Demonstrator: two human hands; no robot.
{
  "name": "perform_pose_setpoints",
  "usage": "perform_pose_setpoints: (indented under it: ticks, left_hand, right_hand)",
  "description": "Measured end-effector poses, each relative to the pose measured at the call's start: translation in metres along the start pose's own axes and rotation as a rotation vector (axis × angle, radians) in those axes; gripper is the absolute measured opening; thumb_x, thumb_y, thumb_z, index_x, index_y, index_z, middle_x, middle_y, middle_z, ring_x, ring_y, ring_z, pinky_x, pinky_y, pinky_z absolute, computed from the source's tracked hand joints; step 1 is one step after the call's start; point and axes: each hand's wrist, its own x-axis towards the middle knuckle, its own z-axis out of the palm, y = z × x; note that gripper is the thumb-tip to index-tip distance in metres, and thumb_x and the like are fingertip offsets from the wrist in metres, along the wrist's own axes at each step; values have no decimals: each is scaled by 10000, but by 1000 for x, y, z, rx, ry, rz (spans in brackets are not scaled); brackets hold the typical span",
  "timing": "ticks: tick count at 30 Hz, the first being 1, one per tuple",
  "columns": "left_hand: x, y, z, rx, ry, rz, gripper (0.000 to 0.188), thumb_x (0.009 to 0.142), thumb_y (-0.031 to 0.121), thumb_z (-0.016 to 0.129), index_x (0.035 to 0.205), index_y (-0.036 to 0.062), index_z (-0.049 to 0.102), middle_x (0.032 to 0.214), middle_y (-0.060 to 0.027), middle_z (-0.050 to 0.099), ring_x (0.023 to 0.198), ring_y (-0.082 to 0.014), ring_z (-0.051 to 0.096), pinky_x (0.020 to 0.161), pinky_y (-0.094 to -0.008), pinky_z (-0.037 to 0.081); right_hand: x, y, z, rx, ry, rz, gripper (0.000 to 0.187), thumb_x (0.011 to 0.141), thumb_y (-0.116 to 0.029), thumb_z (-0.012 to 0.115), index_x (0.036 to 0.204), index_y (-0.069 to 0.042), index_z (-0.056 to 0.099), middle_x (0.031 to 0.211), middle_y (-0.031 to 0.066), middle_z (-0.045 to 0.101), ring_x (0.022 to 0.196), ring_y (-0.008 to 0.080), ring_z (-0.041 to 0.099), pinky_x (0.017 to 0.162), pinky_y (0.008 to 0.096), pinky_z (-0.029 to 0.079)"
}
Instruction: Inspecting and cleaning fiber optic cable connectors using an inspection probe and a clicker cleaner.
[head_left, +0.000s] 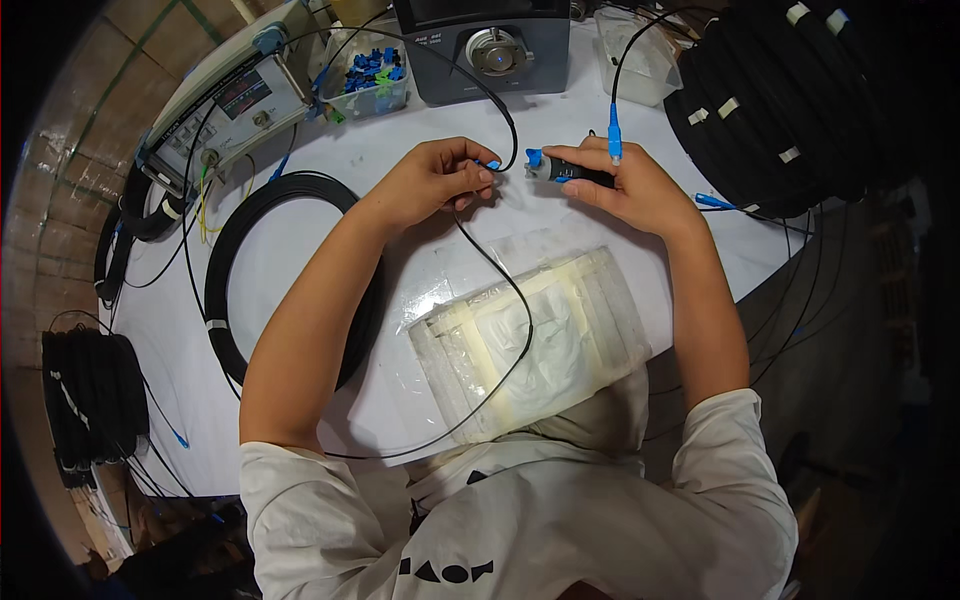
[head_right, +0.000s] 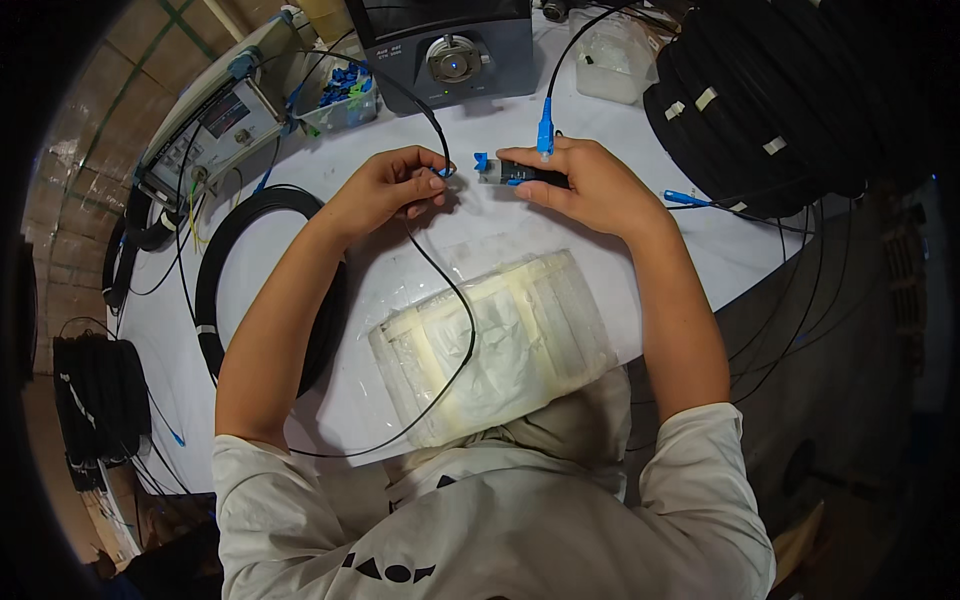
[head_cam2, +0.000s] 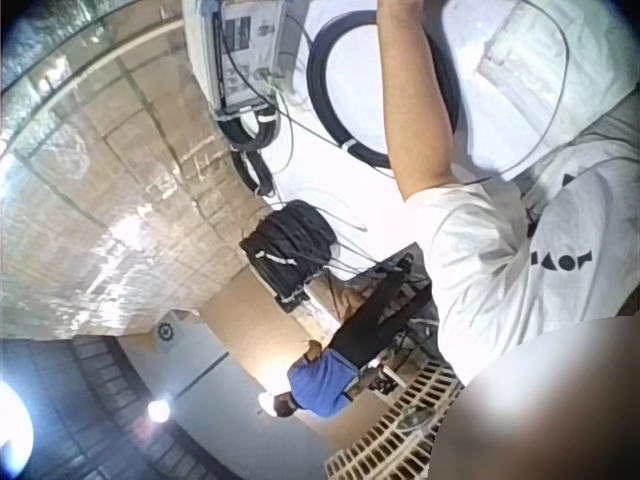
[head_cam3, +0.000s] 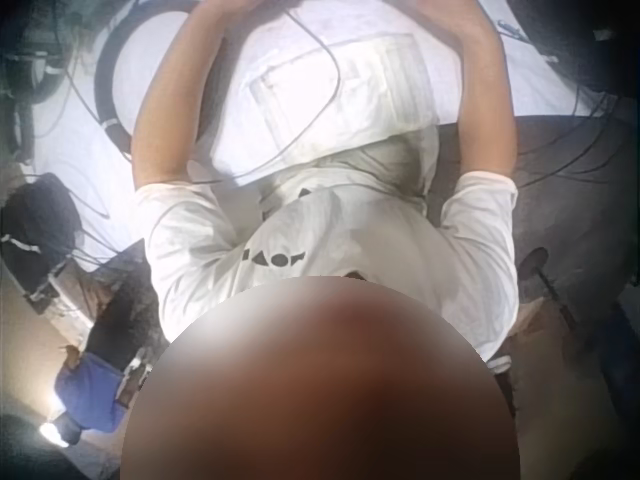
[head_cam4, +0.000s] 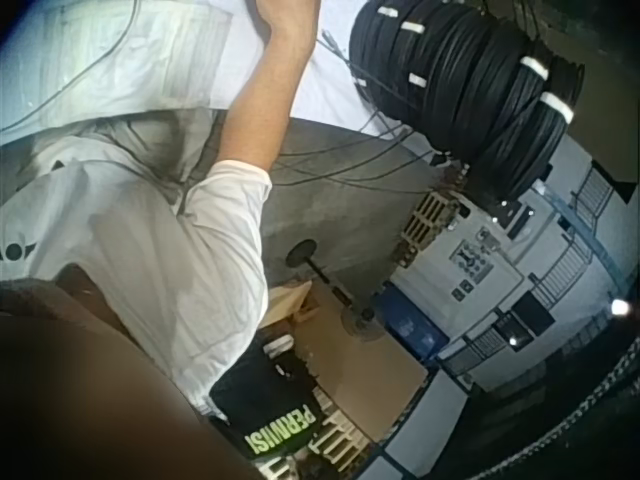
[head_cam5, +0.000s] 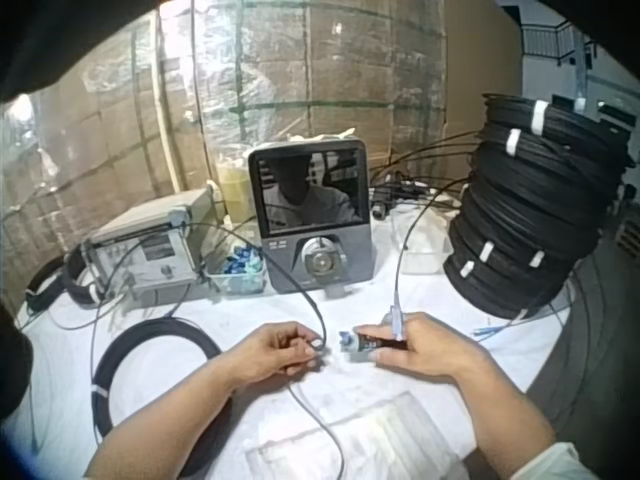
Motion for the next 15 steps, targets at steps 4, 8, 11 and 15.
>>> perform_pose_setpoints:
  ticks: [4,8,11,15]
  left_hand:
    - [1,3,2,-2,-10,-16,312,998,186,702,1248,22,613,916,-17,694,674,-41,512,609,-189,411]
    - [0,6,4,35,-19,-17,334,1002,196,700,1261,13,598,914,-26,708,670,-37,511,606,-189,416]
    - [0,6,3,20,-14,-15,314,998,146,689,1251,-15,593,919,-53,731,678,-46,543,620,-194,443]
    - [5,4,3,27,7,54,301,997,154,695,1232,-4,596,931,-50,735,686,-43,549,626,-191,444]
  right_hand:
    - [0,-1,1,-39,-36,62,444,945,-180,721,1381,-120,660,971,99,646,846,220,597,791,344,481]
    - [0,-2,-1,-98,-62,94,469,954,-169,708,1415,-133,632,1014,108,661,882,229,609,812,350,487]
    - [3,-2,1,-19,-10,21,462,959,-210,703,1415,-174,639,1042,177,729,940,311,688,868,387,524]
    - [2,-3,7,-44,58,-58,530,941,-189,699,1458,-180,584,982,182,721,896,340,690,838,398,530]
